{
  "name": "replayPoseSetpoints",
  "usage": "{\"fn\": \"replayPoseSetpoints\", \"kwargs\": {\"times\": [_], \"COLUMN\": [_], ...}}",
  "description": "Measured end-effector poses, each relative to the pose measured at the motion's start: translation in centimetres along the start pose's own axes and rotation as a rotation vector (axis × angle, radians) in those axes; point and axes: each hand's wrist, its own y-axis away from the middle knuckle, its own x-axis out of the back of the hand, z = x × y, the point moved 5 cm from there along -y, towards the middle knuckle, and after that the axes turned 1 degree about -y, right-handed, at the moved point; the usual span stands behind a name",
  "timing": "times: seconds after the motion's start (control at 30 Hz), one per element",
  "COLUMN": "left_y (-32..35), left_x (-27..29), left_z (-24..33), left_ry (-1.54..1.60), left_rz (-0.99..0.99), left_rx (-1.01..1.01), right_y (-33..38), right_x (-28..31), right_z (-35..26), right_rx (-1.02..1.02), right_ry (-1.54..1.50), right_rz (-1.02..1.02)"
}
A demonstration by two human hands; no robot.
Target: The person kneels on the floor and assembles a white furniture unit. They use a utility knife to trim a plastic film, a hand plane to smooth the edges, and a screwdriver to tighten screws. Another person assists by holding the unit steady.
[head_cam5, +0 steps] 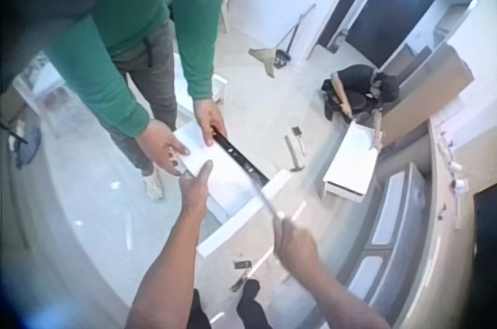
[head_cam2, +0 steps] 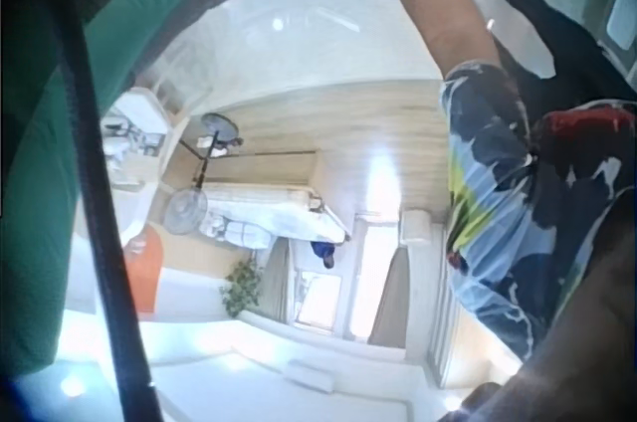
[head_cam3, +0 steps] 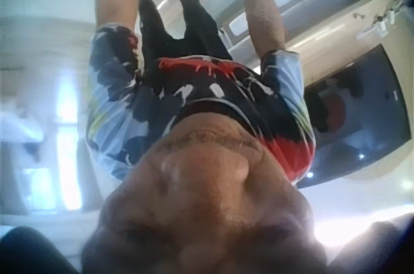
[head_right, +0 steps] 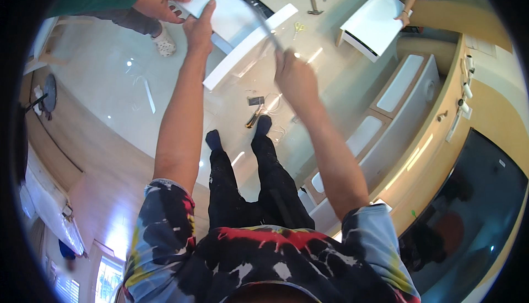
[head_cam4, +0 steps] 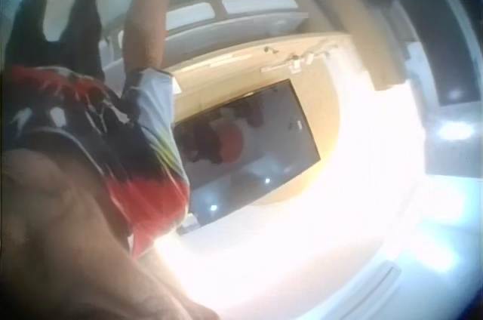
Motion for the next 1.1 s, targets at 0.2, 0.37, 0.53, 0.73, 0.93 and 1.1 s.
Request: {"fn": "replayPoseSetpoints", "kwargs": {"times": [0.2, 0.37, 0.53, 0.73, 0.93, 1.1], "left_y": [0.2, -0.1, 0.7, 1.6, 8.0, 11.6], "left_x": [-0.1, -0.2, -0.1, 0.1, -1.4, -4.5], "left_z": [1.3, 0.3, 1.1, 2.6, 3.2, 7.6], "left_ry": [-0.136, -0.040, -0.055, -0.596, -1.418, -1.544], "left_rz": [-0.050, -0.001, -0.037, -0.005, -0.020, 0.032], "left_rx": [0.003, 0.026, 0.070, 0.451, 0.166, 0.251], "right_y": [0.4, 1.7, -0.5, -4.0, 4.5, 5.4], "right_x": [-0.2, -0.9, -1.3, 3.5, 1.7, -1.0], "right_z": [0.5, 1.6, 1.6, 5.6, 4.2, 2.7], "right_rx": [0.015, -0.011, 0.001, -0.102, -0.013, -0.020], "right_ry": [0.101, 0.115, 0.037, -0.266, -0.281, -0.239], "right_rz": [0.028, -0.051, 0.012, 0.177, -0.047, -0.198]}}
